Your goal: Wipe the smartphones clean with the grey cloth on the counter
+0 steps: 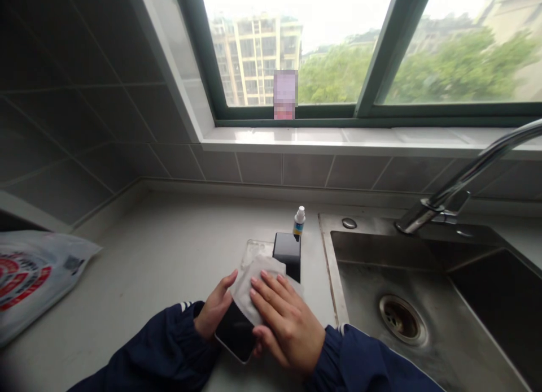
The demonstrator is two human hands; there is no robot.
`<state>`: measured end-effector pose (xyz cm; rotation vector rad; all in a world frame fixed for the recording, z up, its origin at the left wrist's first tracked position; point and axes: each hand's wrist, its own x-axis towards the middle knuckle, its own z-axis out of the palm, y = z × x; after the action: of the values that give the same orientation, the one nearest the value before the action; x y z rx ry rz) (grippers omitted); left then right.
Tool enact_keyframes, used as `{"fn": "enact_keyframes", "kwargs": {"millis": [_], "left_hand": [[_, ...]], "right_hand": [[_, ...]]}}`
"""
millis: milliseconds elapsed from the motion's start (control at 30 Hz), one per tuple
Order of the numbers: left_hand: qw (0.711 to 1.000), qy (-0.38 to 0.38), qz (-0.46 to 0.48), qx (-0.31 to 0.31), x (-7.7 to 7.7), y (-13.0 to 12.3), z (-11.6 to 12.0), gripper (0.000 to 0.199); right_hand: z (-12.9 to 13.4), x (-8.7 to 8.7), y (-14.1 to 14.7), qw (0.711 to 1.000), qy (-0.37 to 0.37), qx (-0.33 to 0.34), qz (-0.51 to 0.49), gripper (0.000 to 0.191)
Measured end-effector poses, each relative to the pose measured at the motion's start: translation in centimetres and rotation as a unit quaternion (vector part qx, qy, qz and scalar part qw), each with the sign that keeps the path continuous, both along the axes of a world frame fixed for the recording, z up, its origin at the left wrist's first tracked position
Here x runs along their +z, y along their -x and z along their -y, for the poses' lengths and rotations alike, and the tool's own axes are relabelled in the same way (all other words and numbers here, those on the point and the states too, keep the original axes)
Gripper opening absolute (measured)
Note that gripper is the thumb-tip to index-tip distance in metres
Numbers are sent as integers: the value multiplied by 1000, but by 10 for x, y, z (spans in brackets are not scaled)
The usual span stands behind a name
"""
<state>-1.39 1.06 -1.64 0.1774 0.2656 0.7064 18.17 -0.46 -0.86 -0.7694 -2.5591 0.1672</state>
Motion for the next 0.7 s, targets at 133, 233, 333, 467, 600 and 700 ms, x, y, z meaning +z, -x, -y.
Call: {"fn": "enact_keyframes", "kwargs": {"millis": [133,233,333,467,600,700], "left_hand": [[992,123,-8,8,4,-4,1,64],[991,125,-56,3,9,-4,3,74],[991,120,-49,-14,13,-3,3,81],[989,122,-13,-80,13,-2,3,92],[989,118,-26,-80,9,-1,3,90],[991,98,-48,-82,8,-1,3,86]], "right_hand": [[7,-2,6,996,-37,80,-31,58],[12,-4,11,986,-103,129,-36,59],[14,-4,14,979,-146,142,-17,34],[15,-7,18,974,-169,152,-11,25],[14,-16,20,972,-181,140,-45,28],[13,-18,19,972,-189,133,-51,29]]}}
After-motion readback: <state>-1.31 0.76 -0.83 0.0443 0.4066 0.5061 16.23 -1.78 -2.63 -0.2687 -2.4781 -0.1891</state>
